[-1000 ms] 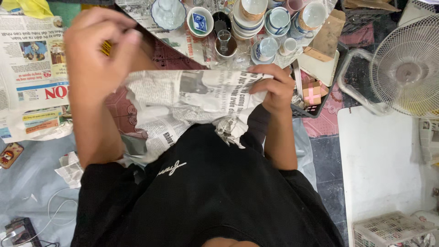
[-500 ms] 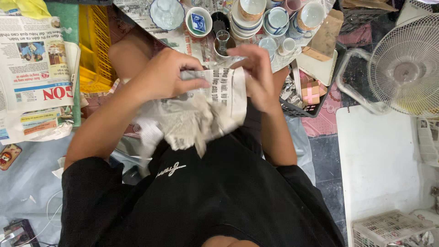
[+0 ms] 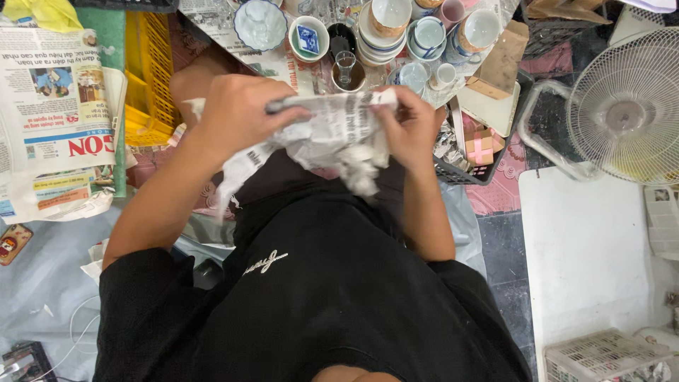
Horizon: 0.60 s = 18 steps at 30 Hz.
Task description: The person sits on the floor and wraps individual ceramic dishes and glassware with newspaper. They fold the paper around each item and place the wrapped pieces into a nearby crate.
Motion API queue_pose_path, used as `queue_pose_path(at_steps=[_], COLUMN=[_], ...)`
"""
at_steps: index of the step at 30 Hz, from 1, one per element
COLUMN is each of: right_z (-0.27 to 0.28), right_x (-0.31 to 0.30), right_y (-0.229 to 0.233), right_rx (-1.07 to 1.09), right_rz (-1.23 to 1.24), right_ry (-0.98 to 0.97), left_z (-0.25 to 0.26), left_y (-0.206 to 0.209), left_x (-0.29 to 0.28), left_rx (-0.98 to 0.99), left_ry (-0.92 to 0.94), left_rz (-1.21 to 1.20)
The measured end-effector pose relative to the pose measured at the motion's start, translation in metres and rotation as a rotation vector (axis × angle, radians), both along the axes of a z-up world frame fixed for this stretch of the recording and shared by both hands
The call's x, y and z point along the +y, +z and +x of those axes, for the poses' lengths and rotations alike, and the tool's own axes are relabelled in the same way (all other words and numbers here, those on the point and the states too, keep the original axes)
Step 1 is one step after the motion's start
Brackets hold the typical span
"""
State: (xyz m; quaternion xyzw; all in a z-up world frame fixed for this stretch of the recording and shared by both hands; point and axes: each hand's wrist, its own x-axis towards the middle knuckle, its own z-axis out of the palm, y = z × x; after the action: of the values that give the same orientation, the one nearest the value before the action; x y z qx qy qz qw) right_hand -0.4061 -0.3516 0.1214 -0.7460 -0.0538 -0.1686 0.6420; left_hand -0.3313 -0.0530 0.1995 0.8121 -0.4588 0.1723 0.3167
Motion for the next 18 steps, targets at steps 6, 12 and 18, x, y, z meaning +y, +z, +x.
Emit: queue_pose_path(at_steps=[6, 12, 18], right_z=[0.002, 0.004, -0.002], right_x=[-0.018, -0.008, 0.005], right_y=[-0.003, 0.009, 0.028], right_rx=[-0.106, -0.163, -0.116], right_rz=[0.029, -0.065, -0.053], right_ry=[-0.078, 0.037, 0.164], left_z=[0.012, 0.022, 0.002], left_y=[-0.016, -0.008, -0.006], left_x=[0.030, 0.012, -0.022], left_rx=[-0.022, 0.128, 0.228], left_ry=[0.040, -0.094, -0.117], left_rz=[-0.021, 0.104, 0.058])
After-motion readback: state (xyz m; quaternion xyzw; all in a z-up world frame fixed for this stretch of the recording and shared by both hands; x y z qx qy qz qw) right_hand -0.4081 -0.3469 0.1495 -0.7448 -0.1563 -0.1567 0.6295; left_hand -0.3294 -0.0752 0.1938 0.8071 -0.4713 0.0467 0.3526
